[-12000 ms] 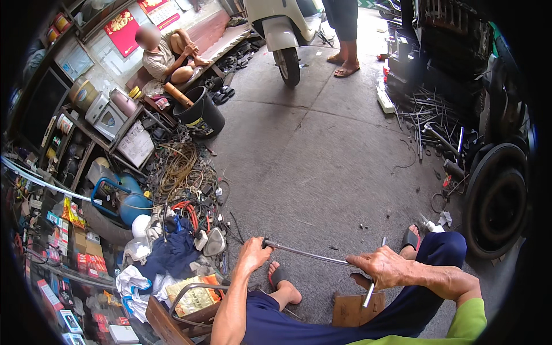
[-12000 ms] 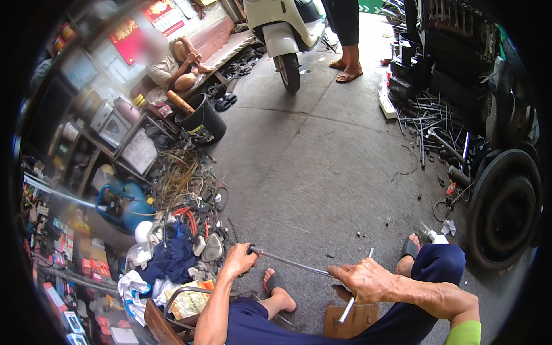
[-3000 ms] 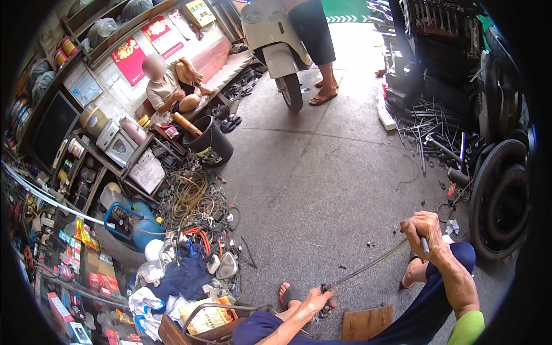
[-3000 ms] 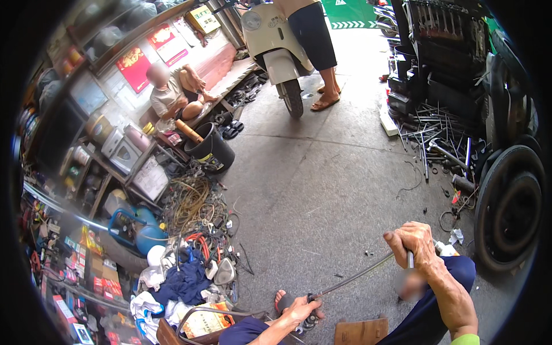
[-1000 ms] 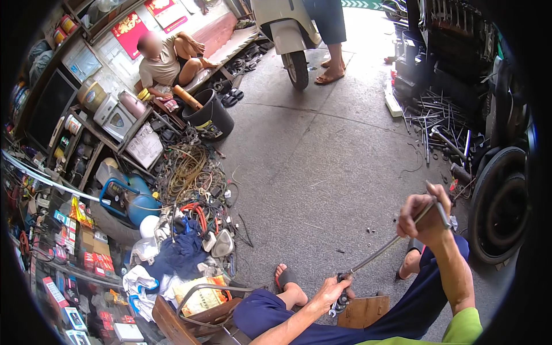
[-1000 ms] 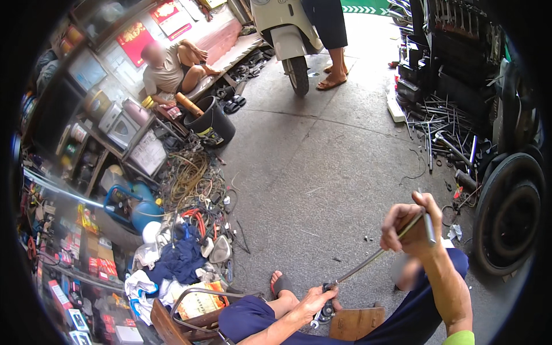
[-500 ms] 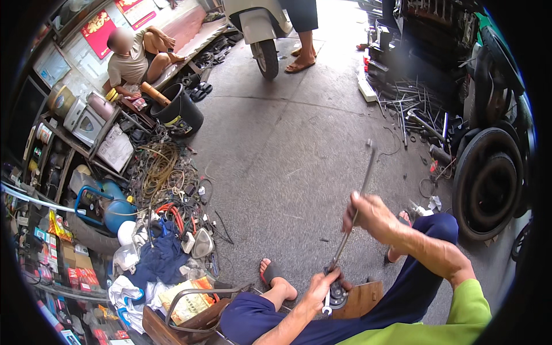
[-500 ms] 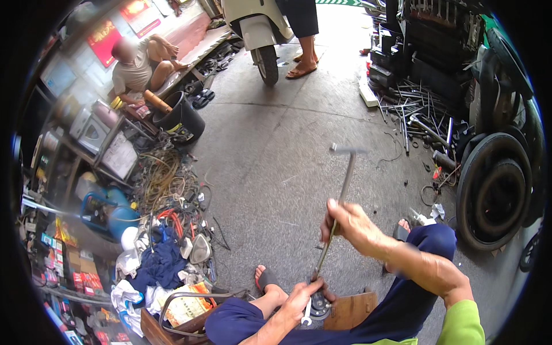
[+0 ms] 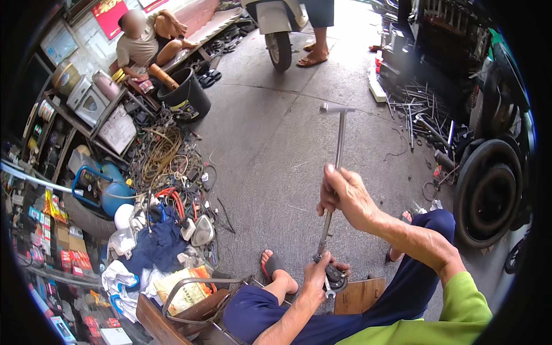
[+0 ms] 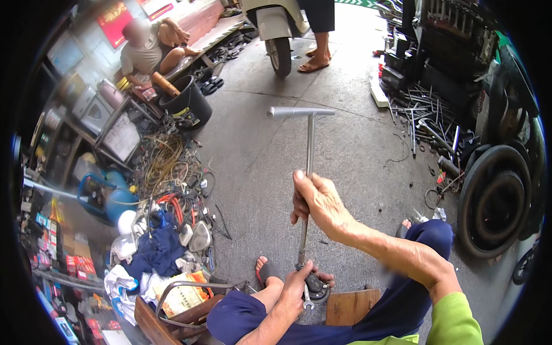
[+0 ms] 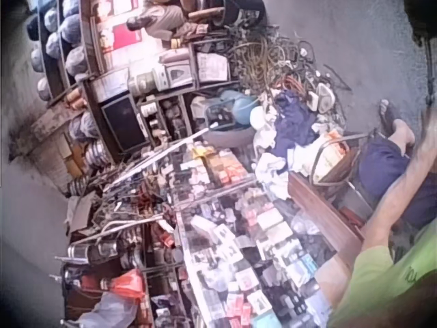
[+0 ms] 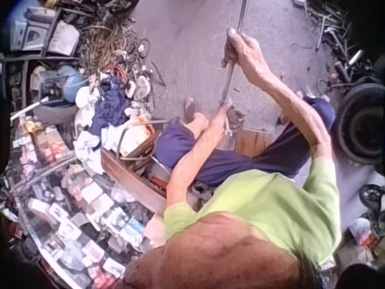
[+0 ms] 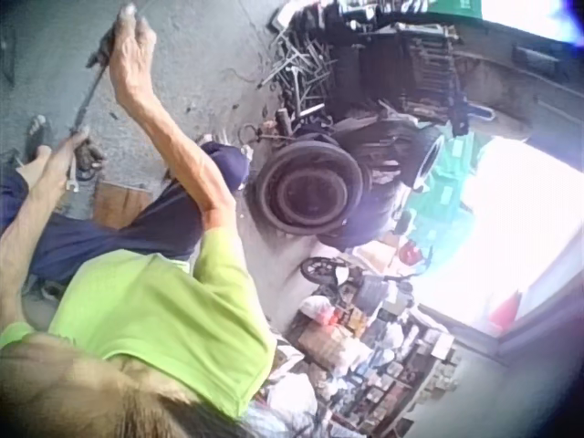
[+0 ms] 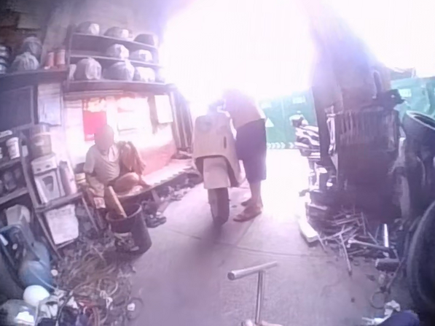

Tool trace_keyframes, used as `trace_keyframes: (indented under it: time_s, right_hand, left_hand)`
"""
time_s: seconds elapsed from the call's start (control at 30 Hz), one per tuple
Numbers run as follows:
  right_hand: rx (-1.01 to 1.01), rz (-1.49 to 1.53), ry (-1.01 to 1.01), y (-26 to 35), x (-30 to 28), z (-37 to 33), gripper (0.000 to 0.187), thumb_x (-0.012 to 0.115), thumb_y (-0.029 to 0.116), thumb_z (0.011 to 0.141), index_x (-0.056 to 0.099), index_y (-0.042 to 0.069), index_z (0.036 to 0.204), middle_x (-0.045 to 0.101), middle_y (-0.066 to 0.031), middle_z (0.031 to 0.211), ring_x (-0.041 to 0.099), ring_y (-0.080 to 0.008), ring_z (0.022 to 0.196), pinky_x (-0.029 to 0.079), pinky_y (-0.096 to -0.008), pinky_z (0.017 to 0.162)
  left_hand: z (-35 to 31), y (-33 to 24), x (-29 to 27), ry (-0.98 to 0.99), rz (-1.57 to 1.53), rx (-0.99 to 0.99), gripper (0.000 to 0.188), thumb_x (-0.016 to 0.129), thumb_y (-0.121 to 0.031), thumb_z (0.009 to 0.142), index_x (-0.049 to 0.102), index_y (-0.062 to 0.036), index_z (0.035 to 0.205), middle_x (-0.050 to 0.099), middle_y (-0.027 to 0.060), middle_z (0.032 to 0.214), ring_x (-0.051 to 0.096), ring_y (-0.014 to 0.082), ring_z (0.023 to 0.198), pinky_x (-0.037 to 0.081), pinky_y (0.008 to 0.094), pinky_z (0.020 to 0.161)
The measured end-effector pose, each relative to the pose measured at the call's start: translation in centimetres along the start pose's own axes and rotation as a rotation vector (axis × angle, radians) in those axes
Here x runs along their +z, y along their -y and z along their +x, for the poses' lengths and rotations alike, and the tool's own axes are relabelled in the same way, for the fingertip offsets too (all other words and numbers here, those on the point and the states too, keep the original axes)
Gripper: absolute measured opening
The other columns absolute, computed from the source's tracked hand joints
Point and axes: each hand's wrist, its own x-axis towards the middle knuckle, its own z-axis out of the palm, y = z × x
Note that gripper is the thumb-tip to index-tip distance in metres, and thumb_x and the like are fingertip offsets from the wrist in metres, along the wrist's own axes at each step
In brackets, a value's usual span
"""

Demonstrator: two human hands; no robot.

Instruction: The person sits on the floor and repeatedly joins two metal rods together, then separates them. They handle the rods with both hands, aligning the ends and twisting them to connect or disconnect the pieces.

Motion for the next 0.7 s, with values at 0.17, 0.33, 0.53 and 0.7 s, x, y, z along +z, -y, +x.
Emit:
trace_keyframes:
  time_s: [0.17, 0.33, 0.53, 0.7]
  right_hand:
    - [0.21, 0.218, -0.026, 2.2, -1.5, -2.7, 0.046, 0.045, 0.041, 0.1, 0.034, 0.013, 0.067, 0.03, 0.0021, 0.052, 0.03, -0.0102, 0.042, 0.034, -0.0306, 0.039]
    - [0.43, -0.052, -0.174, 1.0, -8.6, -6.5, 0.045, 0.057, 0.044, 0.093, 0.035, 0.013, 0.068, 0.029, 0.0055, 0.053, 0.026, -0.005, 0.043, 0.021, -0.0242, 0.038]
    - [0.424, -0.062, -0.381, -2.3, -14.1, -7.6, 0.034, 0.063, 0.026, 0.09, 0.041, 0.012, 0.068, 0.033, 0.0065, 0.051, 0.028, -0.0032, 0.039, 0.021, -0.023, 0.035]
    - [0.24, 0.125, -0.39, -2.3, -14.8, -9.5, 0.028, 0.065, 0.02, 0.087, 0.046, 0.009, 0.069, 0.033, 0.0063, 0.046, 0.027, -0.0046, 0.034, 0.022, -0.024, 0.034]
  left_hand:
    - [-1.3, -1.2, 1.8, -0.055, 0.087, 0.027, 0.026, 0.056, -0.026, 0.096, 0.052, -0.0013, 0.09, 0.067, 0.0222, 0.08, 0.068, 0.0281, 0.069, 0.057, 0.0357, 0.061]
    - [-0.4, 0.6, 1.9, 0.005, 0.16, -0.045, 0.031, 0.054, -0.028, 0.098, 0.053, 0.0024, 0.093, 0.068, 0.0233, 0.085, 0.07, 0.0293, 0.074, 0.058, 0.0366, 0.062]
    - [0.1, 1.5, 2.5, 0.007, 0.278, -0.107, 0.032, 0.055, -0.029, 0.097, 0.053, 0.0026, 0.096, 0.068, 0.0225, 0.082, 0.068, 0.0262, 0.068, 0.056, 0.033, 0.058]
    - [1.6, 2.9, 2.4, 0.015, 0.297, -0.094, 0.032, 0.054, -0.028, 0.097, 0.054, 0.0039, 0.094, 0.068, 0.0237, 0.083, 0.068, 0.026, 0.068, 0.055, 0.034, 0.056]
